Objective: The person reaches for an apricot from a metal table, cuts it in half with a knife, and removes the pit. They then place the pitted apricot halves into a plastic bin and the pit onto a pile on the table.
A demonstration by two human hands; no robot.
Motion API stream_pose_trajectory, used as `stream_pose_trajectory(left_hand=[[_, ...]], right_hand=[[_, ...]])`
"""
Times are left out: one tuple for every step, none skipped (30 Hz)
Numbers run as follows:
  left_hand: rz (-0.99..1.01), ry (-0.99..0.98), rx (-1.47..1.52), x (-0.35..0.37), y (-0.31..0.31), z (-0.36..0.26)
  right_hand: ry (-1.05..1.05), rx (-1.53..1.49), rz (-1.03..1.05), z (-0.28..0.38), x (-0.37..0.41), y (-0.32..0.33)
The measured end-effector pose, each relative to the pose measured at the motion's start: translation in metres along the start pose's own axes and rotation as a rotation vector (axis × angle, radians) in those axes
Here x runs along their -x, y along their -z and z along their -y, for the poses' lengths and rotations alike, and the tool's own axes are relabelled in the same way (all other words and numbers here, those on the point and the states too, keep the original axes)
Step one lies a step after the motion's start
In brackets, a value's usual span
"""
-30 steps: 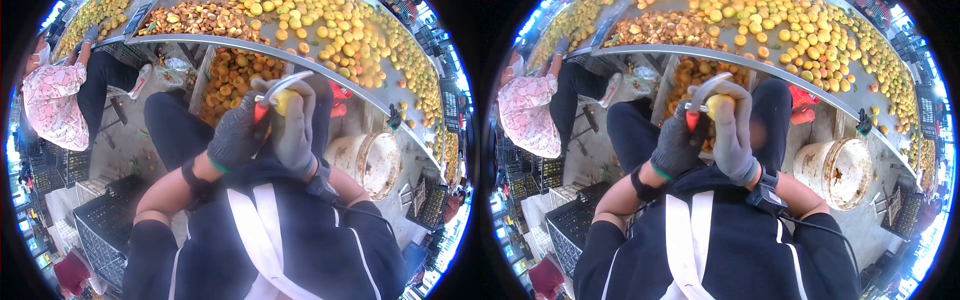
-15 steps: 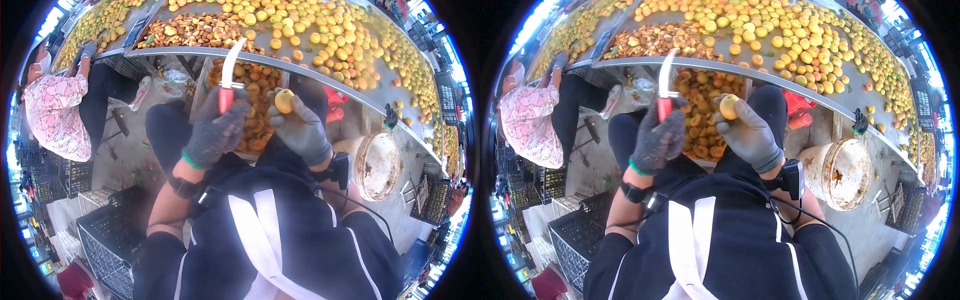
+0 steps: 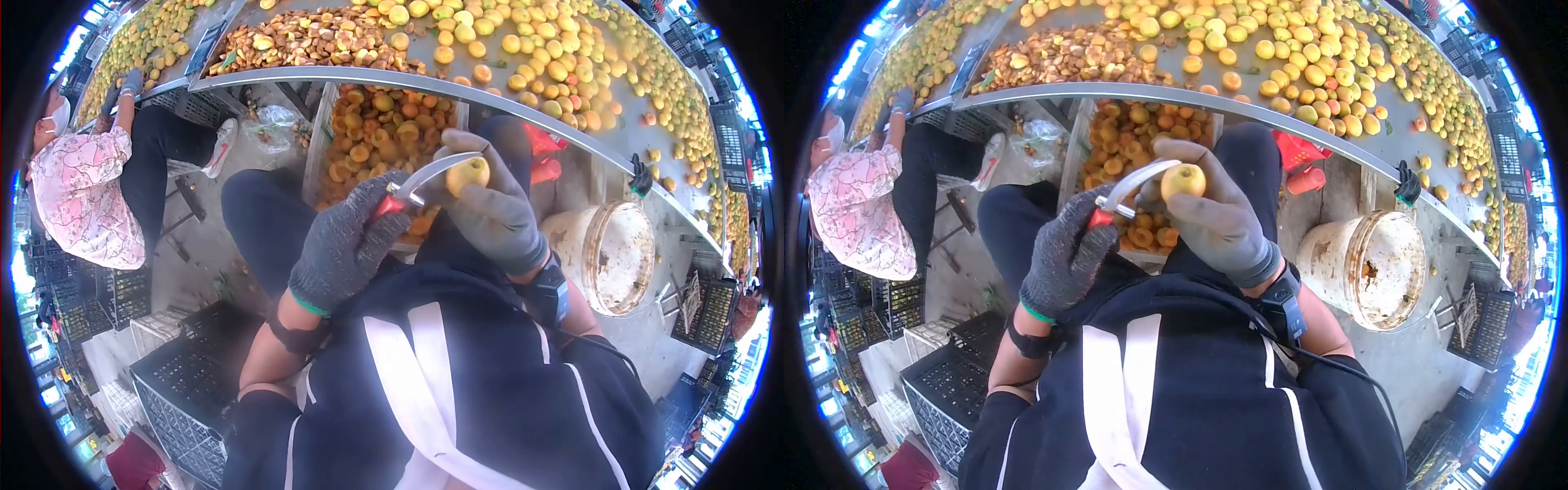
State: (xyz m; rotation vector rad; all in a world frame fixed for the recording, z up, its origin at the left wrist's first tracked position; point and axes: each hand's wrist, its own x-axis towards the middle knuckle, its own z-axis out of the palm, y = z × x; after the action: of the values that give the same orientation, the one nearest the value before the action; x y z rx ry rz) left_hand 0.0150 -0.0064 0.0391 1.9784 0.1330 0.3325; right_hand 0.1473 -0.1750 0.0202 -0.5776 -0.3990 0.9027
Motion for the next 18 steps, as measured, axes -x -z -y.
stream_pose_trajectory(left_hand=[[-0.034, -0.022, -0.074, 0.001, -0.003, 0.001], [-0.067, -0.044, -0.15, 0.003, -0.004, 0.002], [-0.067, -0.039, -0.148, 0.006, -0.003, 0.003], [-0.043, -0.041, -0.242, 0.009, -0.002, 0.004], [-0.018, -0.045, -0.337, 0.011, -0.001, 0.005], [-0.018, -0.041, -0.336, 0.014, -0.002, 0.007], [-0.031, -0.069, -0.389, 0.018, -0.004, 0.01], [-0.045, -0.097, -0.443, 0.021, -0.006, 0.013], [-0.045, -0.094, -0.442, 0.022, -0.007, 0.014], [-0.048, -0.094, -0.426, 0.022, -0.009, 0.016], [-0.051, -0.095, -0.411, 0.022, -0.009, 0.016], [-0.052, -0.094, -0.411, 0.023, -0.01, 0.015], [-0.047, -0.072, -0.431, 0.022, -0.009, 0.013], [-0.043, -0.049, -0.451, 0.022, -0.009, 0.011], [-0.044, -0.049, -0.451, 0.022, -0.008, 0.01], [-0.027, -0.045, -0.442, 0.022, -0.007, 0.008], [-0.01, -0.041, -0.433, 0.022, -0.006, 0.008], [-0.011, -0.041, -0.433, 0.024, -0.005, 0.01]], right_hand=[[-0.001, -0.01, 0.009, -0.001, -0.001, 0.002], [-0.007, -0.011, 0.008, -0.003, -0.001, 0.0], [0.026, 0.045, -0.03, -0.005, -0.002, -0.004], [0.058, 0.101, -0.067, -0.007, -0.002, -0.006], [0.054, 0.099, -0.069, -0.01, -0.001, -0.004], [0.054, 0.136, -0.021, -0.013, -0.001, 0.001], [0.054, 0.174, 0.027, -0.015, 0.0, 0.004], [0.052, 0.172, 0.026, -0.014, 0.0, 0.001], [0.018, 0.162, 0.02, -0.011, 0.001, -0.004], [-0.016, 0.152, 0.015, -0.01, 0.002, -0.008], [-0.019, 0.151, 0.016, -0.011, 0.002, -0.009], [-0.027, 0.172, 0.011, -0.011, 0.002, -0.01], [-0.035, 0.193, 0.006, -0.011, 0.003, -0.011], [-0.036, 0.193, 0.007, -0.011, 0.005, -0.013], [-0.056, 0.202, -0.007, -0.01, 0.007, -0.017], [-0.077, 0.21, -0.021, -0.009, 0.008, -0.019], [-0.078, 0.21, -0.021, -0.009, 0.008, -0.018], [-0.092, 0.221, 0.013, -0.008, 0.009, -0.018]])
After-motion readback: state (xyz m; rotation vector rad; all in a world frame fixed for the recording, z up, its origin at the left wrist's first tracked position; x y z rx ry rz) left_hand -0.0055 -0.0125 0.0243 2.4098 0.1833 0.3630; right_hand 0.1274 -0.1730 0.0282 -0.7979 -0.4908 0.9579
